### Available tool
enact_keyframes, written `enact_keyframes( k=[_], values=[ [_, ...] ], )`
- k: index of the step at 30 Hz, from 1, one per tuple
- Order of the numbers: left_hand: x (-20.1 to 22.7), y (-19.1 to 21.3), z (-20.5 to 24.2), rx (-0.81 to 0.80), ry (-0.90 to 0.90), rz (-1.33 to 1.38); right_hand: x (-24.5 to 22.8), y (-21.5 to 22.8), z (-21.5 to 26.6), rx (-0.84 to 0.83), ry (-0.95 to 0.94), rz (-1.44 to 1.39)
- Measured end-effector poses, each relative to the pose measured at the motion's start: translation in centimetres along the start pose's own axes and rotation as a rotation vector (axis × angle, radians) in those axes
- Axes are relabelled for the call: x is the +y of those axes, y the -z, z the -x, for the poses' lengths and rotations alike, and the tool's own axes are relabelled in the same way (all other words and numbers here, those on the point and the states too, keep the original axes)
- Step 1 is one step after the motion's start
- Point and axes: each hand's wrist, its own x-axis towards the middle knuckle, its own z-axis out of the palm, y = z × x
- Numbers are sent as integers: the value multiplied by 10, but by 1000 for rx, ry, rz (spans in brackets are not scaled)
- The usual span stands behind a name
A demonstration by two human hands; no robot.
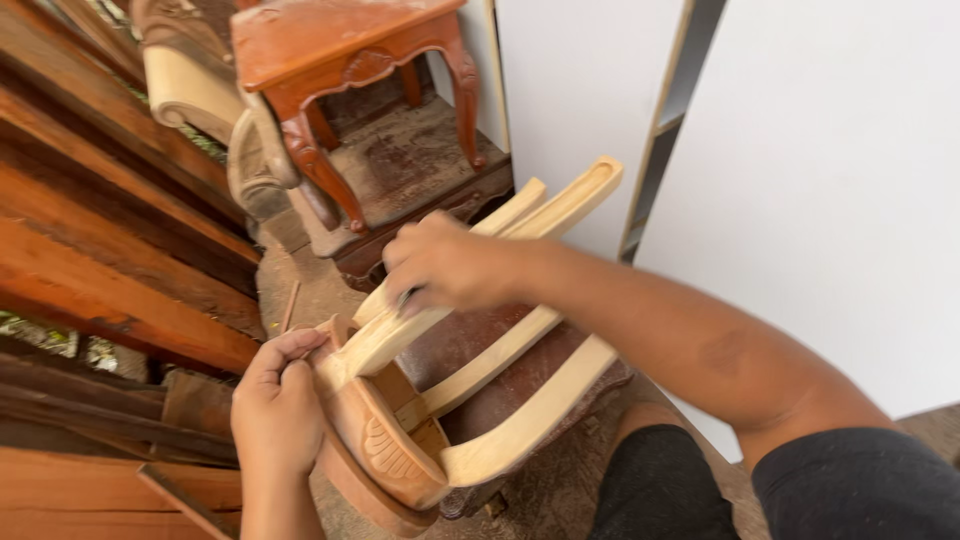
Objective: The person sands a wooden stool using sandpaper by hand.
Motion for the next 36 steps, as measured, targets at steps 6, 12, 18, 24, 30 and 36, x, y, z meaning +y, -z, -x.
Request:
enact_keyframes(
  k=[6, 12, 18, 24, 30, 36],
  values=[
    [-7, -1, 1, -9, 5, 48, 63, 99, 105, -63, -400, 311],
    [2, -4, 1, 20, 39, -13, 37, 132, 113, -21, -696, 482],
    [-3, -5, 1, 8, 65, 86, 16, 93, 83, -17, -634, 113],
    [0, -5, 3, 41, 4, 32, 25, 69, 89, 93, -602, 198],
    [5, -4, 2, 30, 82, 37, 20, 59, 104, 199, -543, 402],
    [4, -4, 1, 33, 58, 41, 17, 44, 114, 323, -397, 345]
  ],
)
